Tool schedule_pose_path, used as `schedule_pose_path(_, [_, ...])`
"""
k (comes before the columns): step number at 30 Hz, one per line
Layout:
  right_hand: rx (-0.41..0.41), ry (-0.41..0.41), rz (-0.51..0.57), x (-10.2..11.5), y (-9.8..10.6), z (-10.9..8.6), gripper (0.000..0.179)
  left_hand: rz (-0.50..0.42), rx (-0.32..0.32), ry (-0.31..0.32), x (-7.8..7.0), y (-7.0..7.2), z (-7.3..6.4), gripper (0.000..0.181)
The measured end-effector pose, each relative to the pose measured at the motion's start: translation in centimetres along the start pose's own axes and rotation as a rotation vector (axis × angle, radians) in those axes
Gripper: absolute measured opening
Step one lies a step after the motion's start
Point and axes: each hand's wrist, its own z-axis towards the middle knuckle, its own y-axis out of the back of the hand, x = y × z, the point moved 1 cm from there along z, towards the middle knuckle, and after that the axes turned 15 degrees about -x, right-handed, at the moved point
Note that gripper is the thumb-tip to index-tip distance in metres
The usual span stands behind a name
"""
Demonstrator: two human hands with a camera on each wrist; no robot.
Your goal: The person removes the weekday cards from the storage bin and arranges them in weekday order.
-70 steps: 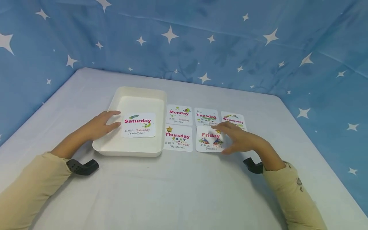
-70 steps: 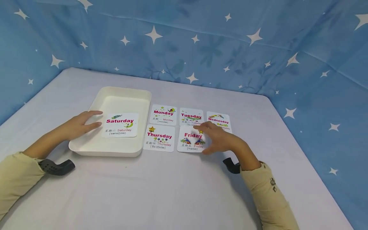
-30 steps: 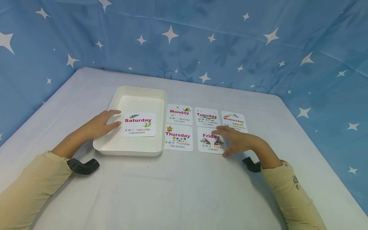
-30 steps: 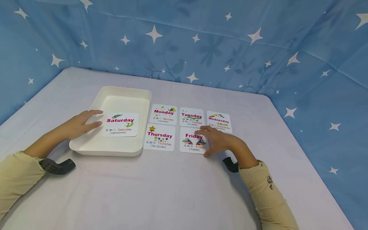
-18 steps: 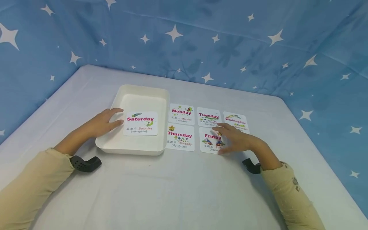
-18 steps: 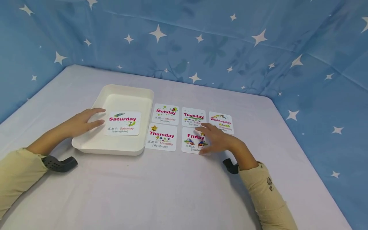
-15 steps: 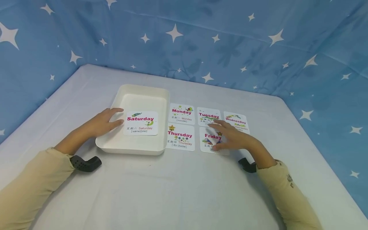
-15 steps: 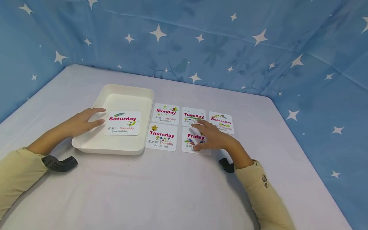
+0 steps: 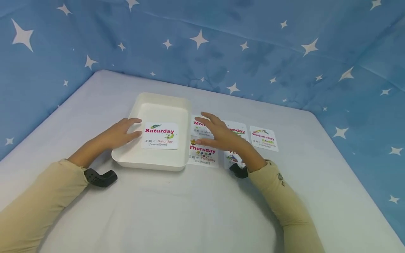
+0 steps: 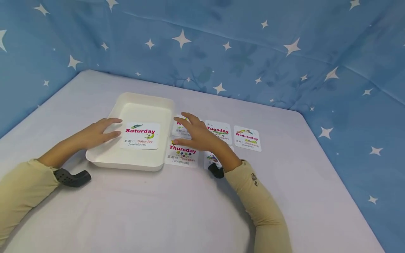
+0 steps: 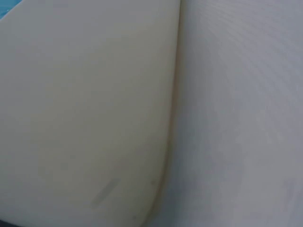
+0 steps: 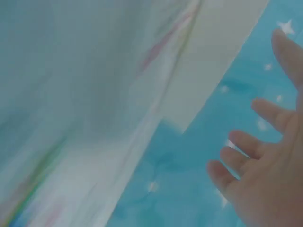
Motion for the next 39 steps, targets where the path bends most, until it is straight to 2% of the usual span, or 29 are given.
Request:
schedule_pose_path(3, [0.003, 0.031, 0.015, 2.1, -1.0, 2.2, 0.078, 0.001, -0.004, 0.009, -0.1, 0.0, 0.0, 0.058])
schedule_pose_path(6, [0.059, 0.051, -0.006, 4.0, -2.3, 4.2, 0.085, 0.005, -0.020, 0.008, -0.1, 0.0, 0.0, 0.056])
schedule_pose_path(9, [0.186, 0.036, -0.073, 5.4, -3.7, 6.0, 0.098, 0.004, -0.034, -0.004, 0.0, -0.2, 0.0, 0.055])
schedule_pose_path(13, [0.384, 0.000, -0.210, 6.1, -5.0, 7.3, 0.111, -0.005, -0.033, -0.015, -0.1, -0.9, -0.1, 0.055])
schedule_pose_path(17, [0.477, 0.012, -0.293, 6.3, -5.5, 8.3, 0.109, -0.003, -0.045, -0.016, -0.2, -0.9, -0.2, 0.053])
schedule_pose_path(24, [0.476, 0.049, -0.292, 6.7, -5.7, 9.2, 0.100, 0.013, -0.055, -0.013, 0.2, -0.3, -0.1, 0.053])
schedule_pose_path(29, [0.447, 0.076, -0.312, 6.8, -5.2, 8.9, 0.097, 0.016, -0.043, -0.001, -0.1, -0.3, -0.1, 0.054])
schedule_pose_path(32, [0.402, 0.091, -0.319, 6.7, -4.6, 8.6, 0.094, 0.010, -0.036, 0.003, -0.1, -0.4, -0.2, 0.054])
schedule_pose_path(39, [0.283, 0.100, -0.280, 5.9, -1.8, 7.4, 0.088, 0.016, -0.028, 0.013, 0.0, -0.3, -0.1, 0.055])
